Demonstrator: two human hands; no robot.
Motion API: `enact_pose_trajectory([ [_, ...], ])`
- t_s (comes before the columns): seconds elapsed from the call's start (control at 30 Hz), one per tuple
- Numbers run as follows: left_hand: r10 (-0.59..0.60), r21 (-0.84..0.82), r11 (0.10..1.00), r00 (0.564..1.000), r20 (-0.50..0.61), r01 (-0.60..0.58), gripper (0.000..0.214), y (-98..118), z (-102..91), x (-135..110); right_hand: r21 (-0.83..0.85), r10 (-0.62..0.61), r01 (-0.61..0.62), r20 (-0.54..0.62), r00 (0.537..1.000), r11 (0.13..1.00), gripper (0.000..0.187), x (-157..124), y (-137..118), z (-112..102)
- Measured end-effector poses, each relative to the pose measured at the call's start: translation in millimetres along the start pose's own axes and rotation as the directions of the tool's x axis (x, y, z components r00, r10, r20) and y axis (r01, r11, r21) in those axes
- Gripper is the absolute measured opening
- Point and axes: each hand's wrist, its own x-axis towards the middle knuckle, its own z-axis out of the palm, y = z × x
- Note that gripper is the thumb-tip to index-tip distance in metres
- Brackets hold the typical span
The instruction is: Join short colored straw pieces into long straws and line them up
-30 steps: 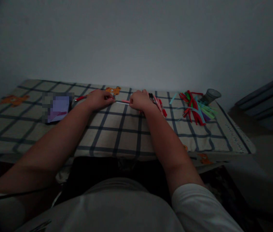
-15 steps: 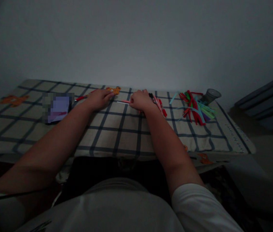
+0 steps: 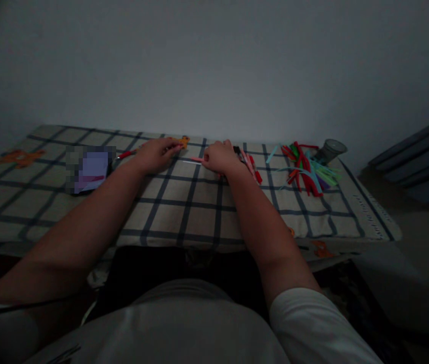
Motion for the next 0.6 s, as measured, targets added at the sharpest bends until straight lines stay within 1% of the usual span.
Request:
enact_pose_trajectory([
  [0.13, -0.005, 0.026, 1.0, 1.0, -0.007, 0.005, 0.044, 4.3, -4.2, -1.8, 0.0, -0.006, 0.006, -0.012, 1.0, 1.0, 0.035, 1.3, 0.8, 2.4],
  [0.37, -0.035, 0.054, 0.998, 0.999, -0.016, 0.036, 0.037, 4.9, -2.6, -1.0, 0.0, -0.012, 0.012, -0.007, 1.0, 1.0, 0.032, 2.2, 2.5, 4.6],
  [0.5, -0.043, 0.042, 0.998, 0.999, -0.006, 0.044, 0.035, 5.1, -2.9, 0.2, -0.002, -0.017, 0.017, -0.01, 1.0, 1.0, 0.032, 4.5, 4.4, 7.6],
  [0.6, -0.043, 0.03, 0.999, 0.999, -0.021, 0.044, 0.033, 4.5, -3.0, 0.0, 0.001, -0.018, 0.018, -0.011, 1.0, 1.0, 0.034, 4.6, 4.9, 8.2],
])
